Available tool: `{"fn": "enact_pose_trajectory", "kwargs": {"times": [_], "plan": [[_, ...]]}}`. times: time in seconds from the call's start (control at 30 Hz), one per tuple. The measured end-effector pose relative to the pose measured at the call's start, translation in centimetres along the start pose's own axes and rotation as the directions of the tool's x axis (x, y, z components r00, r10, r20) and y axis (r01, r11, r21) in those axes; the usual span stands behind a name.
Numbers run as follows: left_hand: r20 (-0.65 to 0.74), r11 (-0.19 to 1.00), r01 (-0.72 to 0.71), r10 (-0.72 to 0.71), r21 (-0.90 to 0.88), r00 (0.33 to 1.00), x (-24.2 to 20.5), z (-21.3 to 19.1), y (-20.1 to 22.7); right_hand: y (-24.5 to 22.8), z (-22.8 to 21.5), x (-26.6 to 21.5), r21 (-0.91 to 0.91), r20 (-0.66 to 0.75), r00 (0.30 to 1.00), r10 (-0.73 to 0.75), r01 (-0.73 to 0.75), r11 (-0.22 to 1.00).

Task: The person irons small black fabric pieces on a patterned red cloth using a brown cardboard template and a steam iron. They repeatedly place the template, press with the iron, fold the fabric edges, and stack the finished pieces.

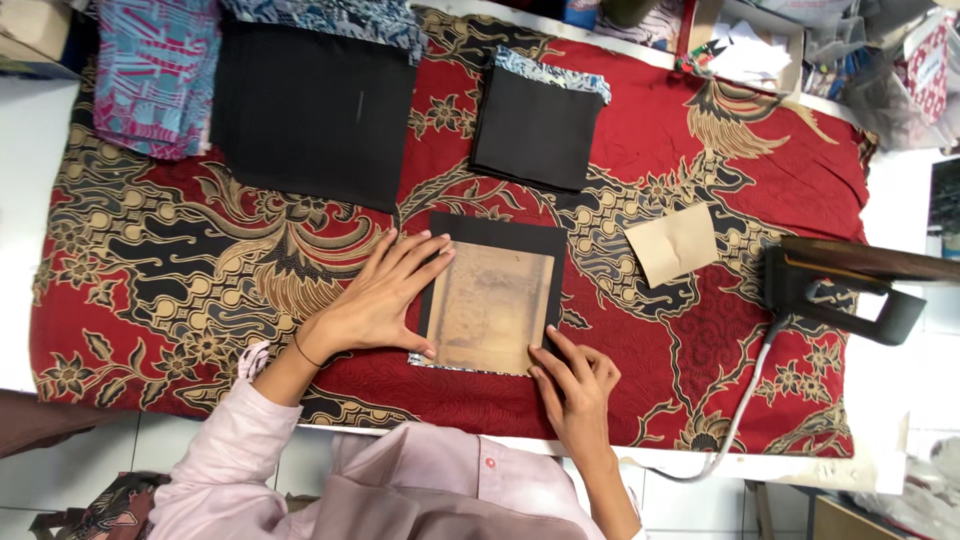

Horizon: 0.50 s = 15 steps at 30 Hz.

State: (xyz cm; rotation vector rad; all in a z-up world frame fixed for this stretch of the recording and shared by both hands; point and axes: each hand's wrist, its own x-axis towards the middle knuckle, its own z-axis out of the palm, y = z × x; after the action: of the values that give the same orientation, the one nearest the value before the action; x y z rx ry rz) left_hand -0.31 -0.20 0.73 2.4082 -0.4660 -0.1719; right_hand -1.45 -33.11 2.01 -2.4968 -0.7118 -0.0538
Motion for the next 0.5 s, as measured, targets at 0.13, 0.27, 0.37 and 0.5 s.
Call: {"fn": "enact_pose_trajectory", "kwargs": {"times": [0.13, 0.27, 0.37, 0.5], "plan": [[0.01, 1.0, 0.015, -0.015, 0.005, 1.0, 0.11, 0.01, 0.06, -0.11, -0.04, -0.06, -0.052, 0.015, 1.0, 0.002, -0.001, 0.999], [0.005, 1.0, 0.013, -0.013, -0.002, 1.0, 0.0, 0.18, -0.1, -0.16, -0.12, 0.05, -0.066, 0.018, 1.0, 0.005, -0.003, 0.998], [-0.02, 1.0, -0.005, 0.005, 0.001, 1.0, -0.14, 0.37, -0.23, -0.26, -0.13, 0.05, -0.078, 0.029, 1.0, 0.005, -0.003, 0.997], [-0.038, 1.0, -0.028, 0.028, 0.007, 0.999, -0.29, 0.65, -0.33, -0.17, -0.2, -0.03, -0.087, 0.049, 0.999, 0.009, -0.005, 0.996]]}}
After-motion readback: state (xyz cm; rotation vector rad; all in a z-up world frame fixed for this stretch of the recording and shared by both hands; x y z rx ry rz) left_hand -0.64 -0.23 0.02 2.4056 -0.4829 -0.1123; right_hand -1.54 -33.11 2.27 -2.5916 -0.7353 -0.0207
